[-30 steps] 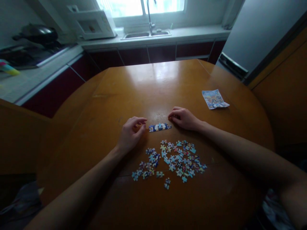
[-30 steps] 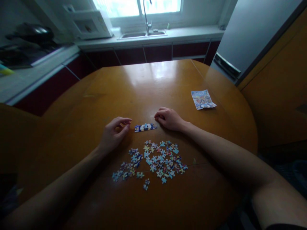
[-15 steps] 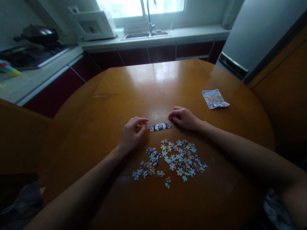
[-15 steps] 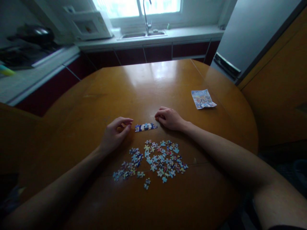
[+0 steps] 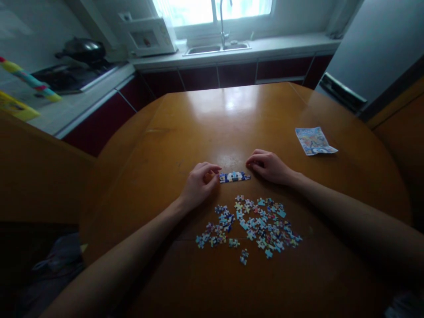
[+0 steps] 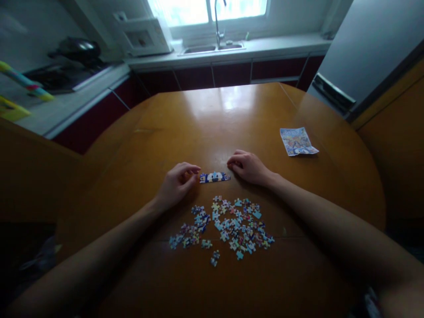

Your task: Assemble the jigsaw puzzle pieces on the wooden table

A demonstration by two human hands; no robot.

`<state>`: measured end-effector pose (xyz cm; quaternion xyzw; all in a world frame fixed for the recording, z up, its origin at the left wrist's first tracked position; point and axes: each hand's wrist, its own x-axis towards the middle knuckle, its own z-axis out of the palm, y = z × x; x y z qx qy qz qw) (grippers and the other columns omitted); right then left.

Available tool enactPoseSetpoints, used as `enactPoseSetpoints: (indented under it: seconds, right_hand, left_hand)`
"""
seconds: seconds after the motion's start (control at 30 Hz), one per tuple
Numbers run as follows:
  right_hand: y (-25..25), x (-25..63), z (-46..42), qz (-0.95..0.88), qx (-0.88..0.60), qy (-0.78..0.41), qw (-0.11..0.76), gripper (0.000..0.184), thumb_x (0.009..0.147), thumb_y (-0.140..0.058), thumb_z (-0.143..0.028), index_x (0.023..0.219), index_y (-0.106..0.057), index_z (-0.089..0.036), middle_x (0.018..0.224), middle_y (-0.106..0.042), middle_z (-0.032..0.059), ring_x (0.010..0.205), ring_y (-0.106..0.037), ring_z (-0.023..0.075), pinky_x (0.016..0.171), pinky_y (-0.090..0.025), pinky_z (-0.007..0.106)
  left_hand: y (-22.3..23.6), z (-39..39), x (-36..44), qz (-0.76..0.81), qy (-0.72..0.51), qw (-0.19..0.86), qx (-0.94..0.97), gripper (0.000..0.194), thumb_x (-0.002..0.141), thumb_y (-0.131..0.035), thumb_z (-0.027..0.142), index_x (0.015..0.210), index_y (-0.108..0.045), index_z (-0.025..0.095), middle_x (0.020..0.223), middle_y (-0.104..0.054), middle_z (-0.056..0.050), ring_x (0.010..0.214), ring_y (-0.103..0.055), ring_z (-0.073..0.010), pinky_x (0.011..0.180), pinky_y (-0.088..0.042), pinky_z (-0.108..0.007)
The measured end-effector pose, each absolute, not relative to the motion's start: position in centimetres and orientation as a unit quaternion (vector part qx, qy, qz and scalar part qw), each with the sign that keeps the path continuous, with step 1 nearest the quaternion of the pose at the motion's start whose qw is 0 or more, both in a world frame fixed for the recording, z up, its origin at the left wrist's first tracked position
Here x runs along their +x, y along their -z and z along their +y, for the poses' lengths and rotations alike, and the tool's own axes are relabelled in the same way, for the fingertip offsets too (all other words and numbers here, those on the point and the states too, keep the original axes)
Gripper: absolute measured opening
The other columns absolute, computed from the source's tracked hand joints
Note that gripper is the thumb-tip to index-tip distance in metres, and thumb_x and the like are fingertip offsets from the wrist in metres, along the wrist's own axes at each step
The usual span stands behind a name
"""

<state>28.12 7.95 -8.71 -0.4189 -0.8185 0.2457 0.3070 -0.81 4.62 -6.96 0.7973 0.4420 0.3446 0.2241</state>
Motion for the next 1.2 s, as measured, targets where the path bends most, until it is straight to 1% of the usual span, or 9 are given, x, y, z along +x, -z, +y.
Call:
enactPoseSetpoints:
  seconds: [0.1,0.2,0.27,0.4,0.57,0.67,0.87,1.03,1.2]
  right_hand:
    - [8.7,28.1,8.0,-0.820,-0.413,-0.248,0.309,0.016,0.089,-0.059,-0.018,0.088,-0.075,-0.020,0.092,-0.067,0.0071,0.079,-0.061,0.0178,0.073,-0.049,0.034]
    - [8.6,28.2,7.9,-0.819,-0.412,-0.248,0.314,0.016,0.091,-0.058,-0.019,0.089,-0.075,-0.020,0.091,-0.067,0.0073,0.079,-0.062,0.0179,0.072,-0.049,0.033]
    - [8.6,28.2,7.8,-0.819,-0.410,-0.246,0.316,0.016,0.091,-0.059,-0.020,0.090,-0.075,-0.020,0.091,-0.068,0.0074,0.079,-0.062,0.0184,0.072,-0.050,0.034]
    - [8.6,28.3,7.7,-0.824,-0.402,-0.242,0.318,0.015,0.091,-0.059,-0.020,0.090,-0.074,-0.020,0.091,-0.069,0.0080,0.081,-0.064,0.0197,0.074,-0.051,0.035]
    - [8.6,28.3,7.7,-0.824,-0.401,-0.241,0.320,0.016,0.093,-0.058,-0.023,0.089,-0.074,-0.020,0.091,-0.068,0.0081,0.079,-0.063,0.0196,0.071,-0.051,0.035]
    - [8.7,28.4,7.8,-0.826,-0.401,-0.239,0.316,0.016,0.093,-0.059,-0.023,0.090,-0.074,-0.020,0.092,-0.068,0.0080,0.080,-0.064,0.0196,0.072,-0.051,0.035]
    - [8.9,28.5,7.9,-0.827,-0.405,-0.236,0.310,0.016,0.093,-0.060,-0.023,0.091,-0.075,-0.021,0.092,-0.068,0.0077,0.081,-0.064,0.0201,0.074,-0.052,0.035]
    - [8.7,28.4,7.8,-0.827,-0.402,-0.240,0.310,0.015,0.093,-0.059,-0.022,0.091,-0.074,-0.021,0.091,-0.068,0.0077,0.080,-0.064,0.0200,0.073,-0.051,0.035]
    - [8.8,28.4,7.7,-0.826,-0.404,-0.243,0.309,0.015,0.092,-0.059,-0.024,0.090,-0.074,-0.021,0.092,-0.068,0.0084,0.081,-0.064,0.0212,0.074,-0.052,0.037]
  left_hand:
    - [6.9,4.6,-0.7,0.429,-0.342,0.217,0.807,0.014,0.092,-0.062,0.019,0.103,-0.070,0.019,0.095,-0.069,-0.006,0.092,-0.061,-0.0197,0.084,-0.051,-0.037]
    - [6.2,4.4,-1.0,0.405,-0.308,0.220,0.832,0.012,0.092,-0.064,0.019,0.102,-0.071,0.019,0.096,-0.069,-0.005,0.095,-0.061,-0.0196,0.088,-0.049,-0.036]
    - [5.2,3.9,-1.4,0.379,-0.251,0.244,0.857,0.010,0.092,-0.066,0.021,0.101,-0.072,0.021,0.096,-0.068,-0.005,0.095,-0.061,-0.0192,0.087,-0.049,-0.035]
    - [3.0,2.7,-2.2,0.337,-0.115,0.298,0.886,0.009,0.092,-0.069,0.026,0.095,-0.077,0.024,0.096,-0.068,-0.004,0.087,-0.062,-0.0169,0.078,-0.049,-0.029]
    - [2.1,2.5,-2.8,0.319,-0.042,0.338,0.885,0.014,0.088,-0.071,0.018,0.096,-0.079,0.026,0.098,-0.070,-0.002,0.087,-0.063,-0.0153,0.079,-0.048,-0.026]
    - [2.4,2.7,-3.0,0.321,-0.029,0.346,0.881,0.015,0.084,-0.075,0.017,0.096,-0.079,0.025,0.097,-0.070,-0.002,0.087,-0.064,-0.0157,0.079,-0.048,-0.026]
    - [2.5,2.4,-2.9,0.338,-0.023,0.372,0.864,0.019,0.079,-0.080,0.019,0.097,-0.078,0.023,0.094,-0.068,-0.001,0.076,-0.062,-0.0124,0.068,-0.046,-0.023]
    - [2.7,2.6,-2.6,0.341,-0.022,0.376,0.861,0.011,0.080,-0.078,0.018,0.091,-0.077,0.020,0.092,-0.067,-0.002,0.074,-0.060,-0.0119,0.066,-0.044,-0.023]
    - [3.4,3.2,-2.8,0.344,-0.054,0.396,0.849,0.007,0.083,-0.076,0.021,0.088,-0.077,0.017,0.088,-0.066,-0.004,0.072,-0.059,-0.0119,0.065,-0.045,-0.024]
